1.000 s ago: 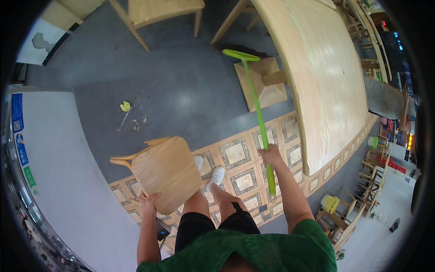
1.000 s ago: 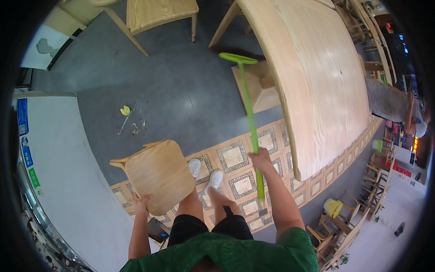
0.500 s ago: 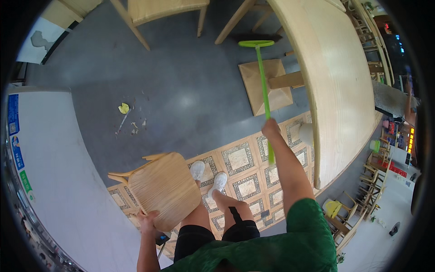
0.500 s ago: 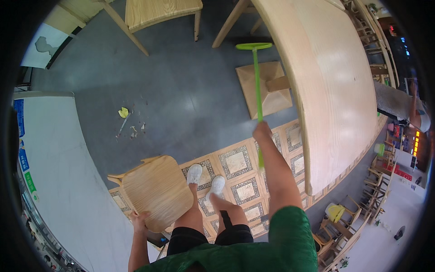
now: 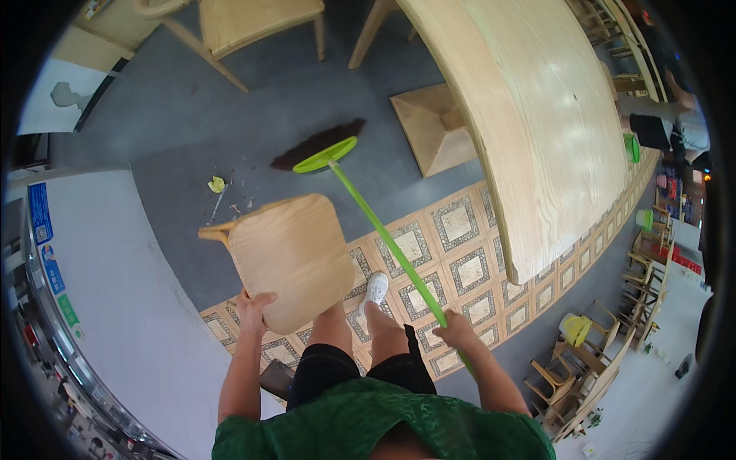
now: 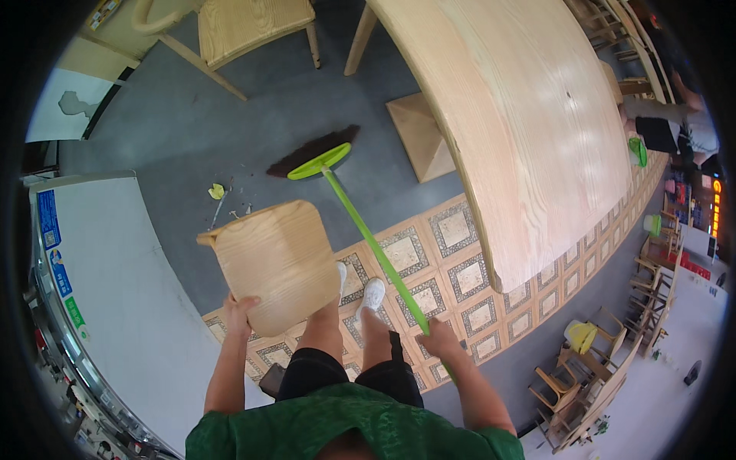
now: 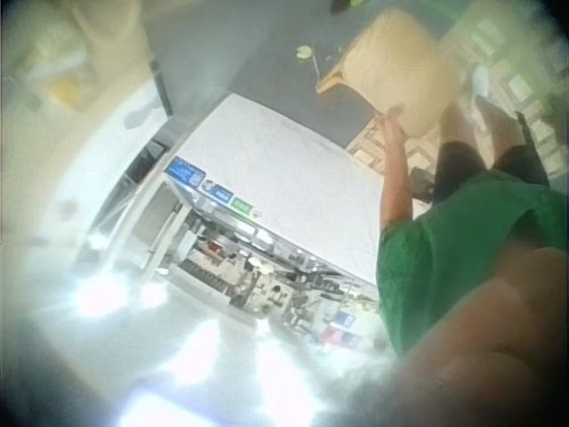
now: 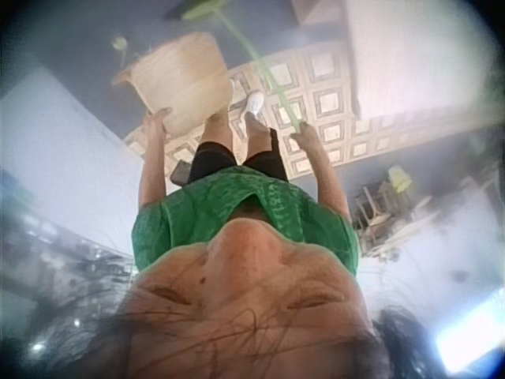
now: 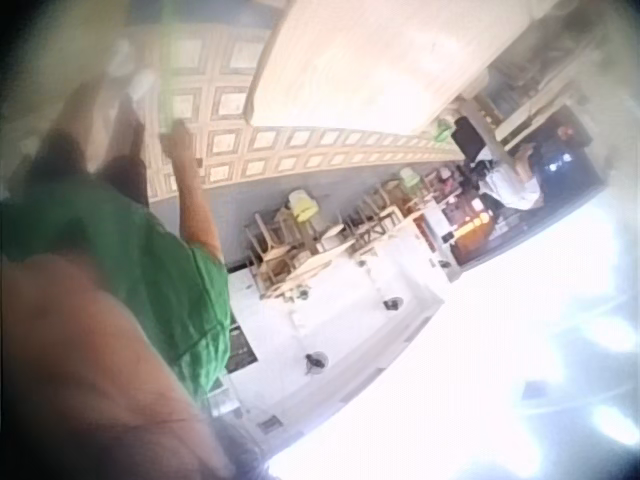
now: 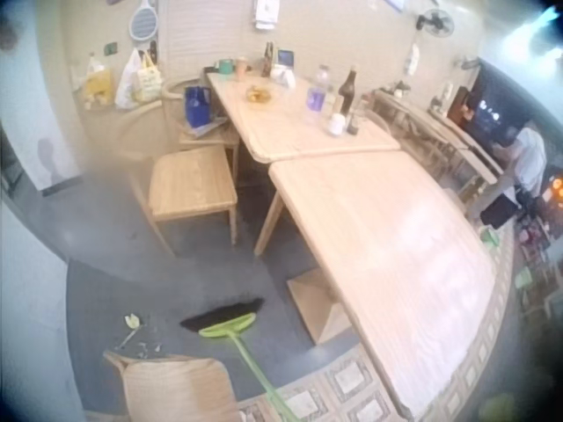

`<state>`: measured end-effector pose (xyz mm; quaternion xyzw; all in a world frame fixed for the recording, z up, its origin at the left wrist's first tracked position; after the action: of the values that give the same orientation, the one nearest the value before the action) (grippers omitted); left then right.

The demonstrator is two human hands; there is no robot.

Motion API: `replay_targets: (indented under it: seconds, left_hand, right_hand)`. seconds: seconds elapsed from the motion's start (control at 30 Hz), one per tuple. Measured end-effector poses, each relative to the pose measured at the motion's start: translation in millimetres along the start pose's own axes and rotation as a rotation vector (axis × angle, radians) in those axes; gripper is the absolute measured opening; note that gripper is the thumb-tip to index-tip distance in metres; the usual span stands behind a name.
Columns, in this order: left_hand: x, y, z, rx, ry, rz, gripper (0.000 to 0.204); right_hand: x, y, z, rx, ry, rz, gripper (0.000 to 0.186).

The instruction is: The person sweeps the tiled floor of a restaurant or cafe using a broom and dustpan. They move chairs to access areas underneath, sweep debris into the dustpan, and empty it into a trash bin. The person then washes their hands in a kitchen sink and dries them with a towel.

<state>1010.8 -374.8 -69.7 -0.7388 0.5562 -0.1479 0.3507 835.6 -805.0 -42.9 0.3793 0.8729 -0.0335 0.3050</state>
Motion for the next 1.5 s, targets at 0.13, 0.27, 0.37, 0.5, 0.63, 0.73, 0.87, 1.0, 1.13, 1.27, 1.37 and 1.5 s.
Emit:
replay_targets:
  seconds: [0.13, 0.27, 0.37, 0.5, 0.63, 0.73, 0.87, 1.0, 1.13, 1.27, 1.37, 1.5]
  left_hand:
    - [33.1, -16.6, 13.4, 0.065, 0.098, 0.023, 0.047]
    - [96.9, -36.2, 22.1, 0.05, 0.194, 0.028, 0.045]
    - [159.4, -38.2, 39.5, 0.035, 0.318, -0.088, 0.044]
    - [248.4, -9.6, 87.1, -0.046, 0.401, -0.215, 0.043]
    - [324.9, 16.5, 112.5, -0.243, 0.51, -0.387, 0.043]
    - [352.8, 38.2, 125.4, -0.251, 0.491, -0.385, 0.041]
    - [355.6, 46.6, 121.7, -0.207, 0.455, -0.423, 0.043]
    - [289.1, 15.3, 95.6, 0.461, -0.341, 0.287, 0.042]
    - [298.4, -16.2, -119.3, 0.007, 0.916, -0.461, 0.015]
    - [195.1, -120.1, -364.1, -0.162, 1.713, -1.186, 0.029]
    - [134.3, -147.7, -446.3, -0.639, 1.929, -1.21, 0.021]
    - [84.9, -162.6, -496.8, -0.356, 1.883, -1.681, 0.036]
  right_hand:
    - [25.5, -58.7, -79.5, 0.147, -0.062, 0.049, 0.038]
    - [15.3, -64.8, -150.9, 0.414, -0.048, 0.372, 0.022]
    - [36.1, -94.0, -180.8, 0.562, -0.043, 0.442, 0.014]
    - [74.0, -122.5, -189.4, 0.746, 0.0, 0.648, 0.01]
    - [104.6, -128.9, -190.5, 0.722, -0.042, 0.708, 0.009]
    - [103.5, -118.3, -194.4, 0.719, -0.089, 0.608, 0.015]
    - [96.9, -112.2, -194.3, 0.528, -0.222, 0.371, 0.043]
    - [93.8, -104.1, -181.0, 0.418, -0.23, 0.381, 0.066]
    - [99.5, -128.8, -184.9, 0.534, -0.123, 0.458, 0.067]
    - [64.9, -116.8, -177.4, 0.39, -0.054, 0.461, 0.064]
    - [39.5, -74.4, -188.5, 0.342, 0.053, 0.538, 0.064]
    - [54.3, -49.5, -200.9, 0.035, 0.126, 0.34, 0.067]
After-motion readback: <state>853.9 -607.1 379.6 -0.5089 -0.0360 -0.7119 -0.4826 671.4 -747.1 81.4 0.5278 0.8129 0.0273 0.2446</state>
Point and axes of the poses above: each hand's wrist, its own z-axis towards the middle knuckle, its own x-axis out of the palm, y = z × x, the point moved 8 cm from there along z, towards the middle knuckle, and after that the axes turned 11 degrees about -y, right-handed, at the moved point
